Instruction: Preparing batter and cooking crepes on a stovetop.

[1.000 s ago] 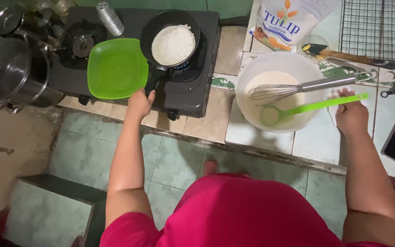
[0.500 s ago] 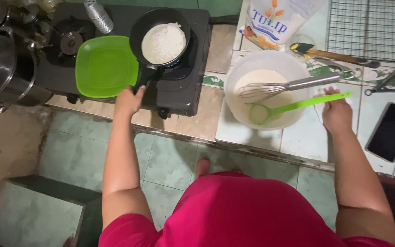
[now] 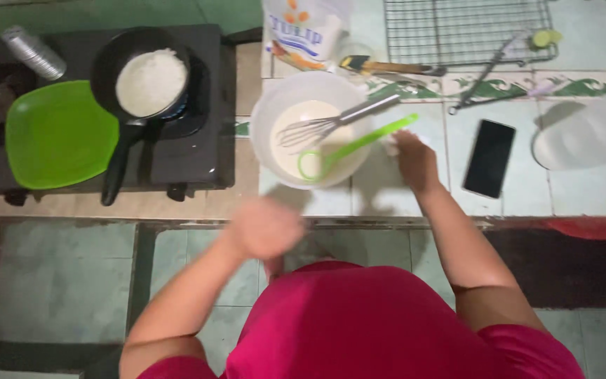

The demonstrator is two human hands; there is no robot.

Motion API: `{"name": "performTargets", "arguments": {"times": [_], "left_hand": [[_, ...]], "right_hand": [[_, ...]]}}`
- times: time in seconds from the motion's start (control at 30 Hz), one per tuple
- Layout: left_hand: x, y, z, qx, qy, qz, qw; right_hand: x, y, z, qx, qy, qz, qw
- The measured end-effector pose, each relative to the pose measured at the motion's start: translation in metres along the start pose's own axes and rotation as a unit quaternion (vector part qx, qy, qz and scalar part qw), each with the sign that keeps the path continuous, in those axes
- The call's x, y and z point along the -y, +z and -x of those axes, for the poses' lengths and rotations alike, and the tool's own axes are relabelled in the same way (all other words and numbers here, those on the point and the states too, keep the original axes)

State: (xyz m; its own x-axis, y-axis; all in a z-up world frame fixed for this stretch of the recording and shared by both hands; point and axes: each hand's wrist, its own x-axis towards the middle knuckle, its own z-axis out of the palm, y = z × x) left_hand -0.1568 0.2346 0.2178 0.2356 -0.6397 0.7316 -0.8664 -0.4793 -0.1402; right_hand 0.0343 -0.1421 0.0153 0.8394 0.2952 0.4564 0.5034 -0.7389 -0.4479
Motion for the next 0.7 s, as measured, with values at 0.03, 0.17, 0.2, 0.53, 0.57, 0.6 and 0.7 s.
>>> {"name": "performTargets", "arguments": {"times": [0.03,0.17,0.2,0.53,0.57,0.6,0.7], "left_hand": [[-0.008,0.018,-0.013,-0.001,0.003,0.003,1.000],[-0.035,0.102,-0.036,0.100,-0.022,0.173,0.980],[-0.041,0.126,-0.034,0.108,-0.053,0.217,0.969],[-0.062,0.180,-0.066,0.126,-0.173,0.291,0.933],[-0.062,0.176,-0.070,0.109,-0.185,0.292,0.932],[-0.062,0.170,-0.073,0.091,-0.197,0.292,0.931],[-0.055,0.155,-0.056,0.026,-0.231,0.257,0.938]], "right_hand": [[0.000,-0.005,0.003,-0.002,0.003,0.002,1.000],[-0.013,-0.026,0.007,0.074,-0.025,-0.013,0.997],[-0.020,-0.031,0.008,0.146,0.066,-0.092,0.983],[-0.062,-0.033,-0.060,0.114,0.087,-0.233,0.962],[-0.055,-0.033,-0.065,0.090,0.062,-0.161,0.981],[-0.048,-0.033,-0.069,0.066,0.037,-0.088,0.993],[-0.051,-0.009,-0.067,-0.005,0.046,-0.023,0.999]]}}
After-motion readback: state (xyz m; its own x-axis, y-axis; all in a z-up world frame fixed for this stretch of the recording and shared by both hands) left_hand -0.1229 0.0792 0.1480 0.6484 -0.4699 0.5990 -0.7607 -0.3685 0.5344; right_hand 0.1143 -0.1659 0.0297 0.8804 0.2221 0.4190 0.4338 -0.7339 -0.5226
